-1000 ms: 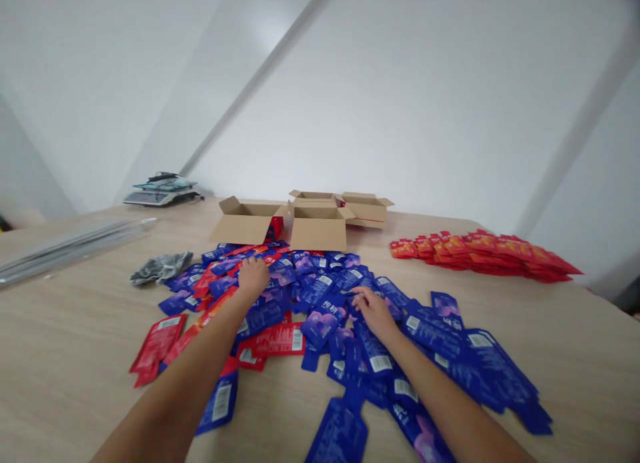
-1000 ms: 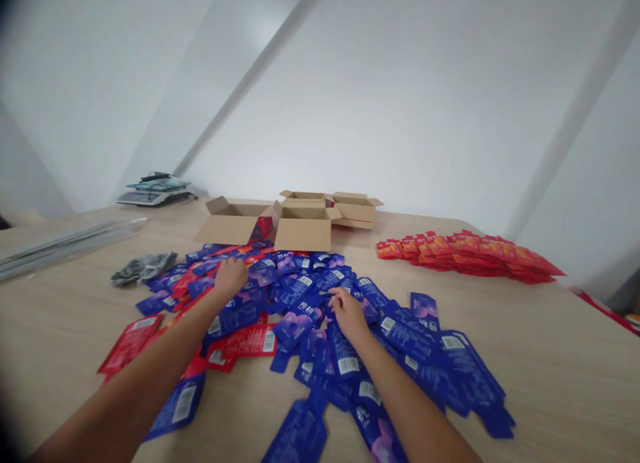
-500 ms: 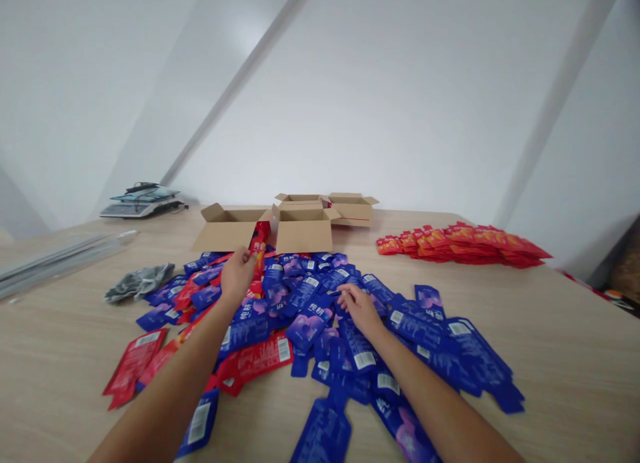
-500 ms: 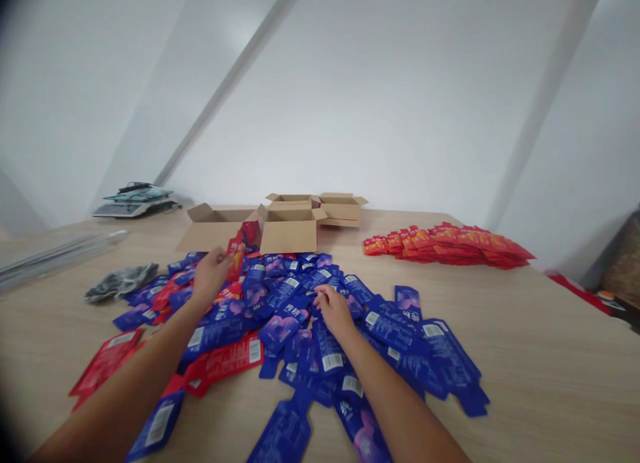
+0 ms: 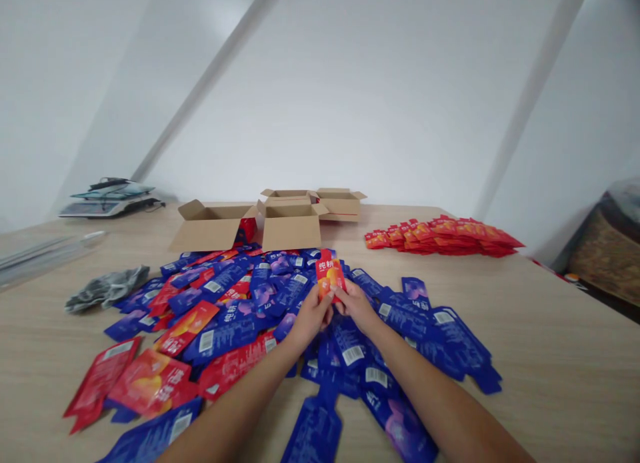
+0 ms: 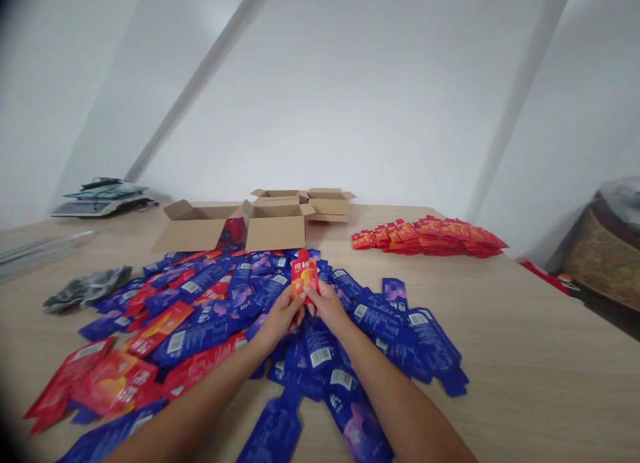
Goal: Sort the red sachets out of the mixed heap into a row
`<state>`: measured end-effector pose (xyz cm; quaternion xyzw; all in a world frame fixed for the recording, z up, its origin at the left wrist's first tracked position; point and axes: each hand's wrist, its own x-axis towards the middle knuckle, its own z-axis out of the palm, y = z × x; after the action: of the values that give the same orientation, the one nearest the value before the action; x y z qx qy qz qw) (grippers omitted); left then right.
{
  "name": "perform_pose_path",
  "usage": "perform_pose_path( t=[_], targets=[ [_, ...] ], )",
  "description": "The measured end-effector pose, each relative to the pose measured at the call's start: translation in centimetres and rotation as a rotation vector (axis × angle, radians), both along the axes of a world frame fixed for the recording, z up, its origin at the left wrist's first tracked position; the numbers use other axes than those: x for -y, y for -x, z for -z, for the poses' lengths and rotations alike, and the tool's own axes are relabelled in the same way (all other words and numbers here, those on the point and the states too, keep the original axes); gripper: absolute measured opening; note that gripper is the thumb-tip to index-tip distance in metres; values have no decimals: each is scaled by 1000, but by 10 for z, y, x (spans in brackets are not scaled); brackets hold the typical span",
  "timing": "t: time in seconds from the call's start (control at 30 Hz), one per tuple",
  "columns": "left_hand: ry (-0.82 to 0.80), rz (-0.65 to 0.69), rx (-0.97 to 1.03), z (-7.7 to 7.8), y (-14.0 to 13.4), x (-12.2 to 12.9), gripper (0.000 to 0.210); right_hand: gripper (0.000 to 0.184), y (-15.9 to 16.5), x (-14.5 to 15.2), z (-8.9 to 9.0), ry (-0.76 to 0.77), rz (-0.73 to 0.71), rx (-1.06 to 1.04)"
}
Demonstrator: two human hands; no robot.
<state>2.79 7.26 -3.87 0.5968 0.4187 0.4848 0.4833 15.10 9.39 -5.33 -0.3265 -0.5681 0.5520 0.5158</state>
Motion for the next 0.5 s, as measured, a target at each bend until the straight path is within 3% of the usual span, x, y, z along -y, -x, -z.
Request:
perform_pose_path(
  t=[0.2, 0.37, 0.5],
  targets=[
    [72, 32, 196, 18, 8, -4, 41, 33, 10, 0, 5, 125, -127, -94],
    [96, 113, 351, 30, 6, -6, 40, 36, -2, -9, -7, 153, 29, -44],
    [180, 97, 267, 33, 4, -1, 41, 32, -48, -48, -26, 73, 227, 0]
  ],
)
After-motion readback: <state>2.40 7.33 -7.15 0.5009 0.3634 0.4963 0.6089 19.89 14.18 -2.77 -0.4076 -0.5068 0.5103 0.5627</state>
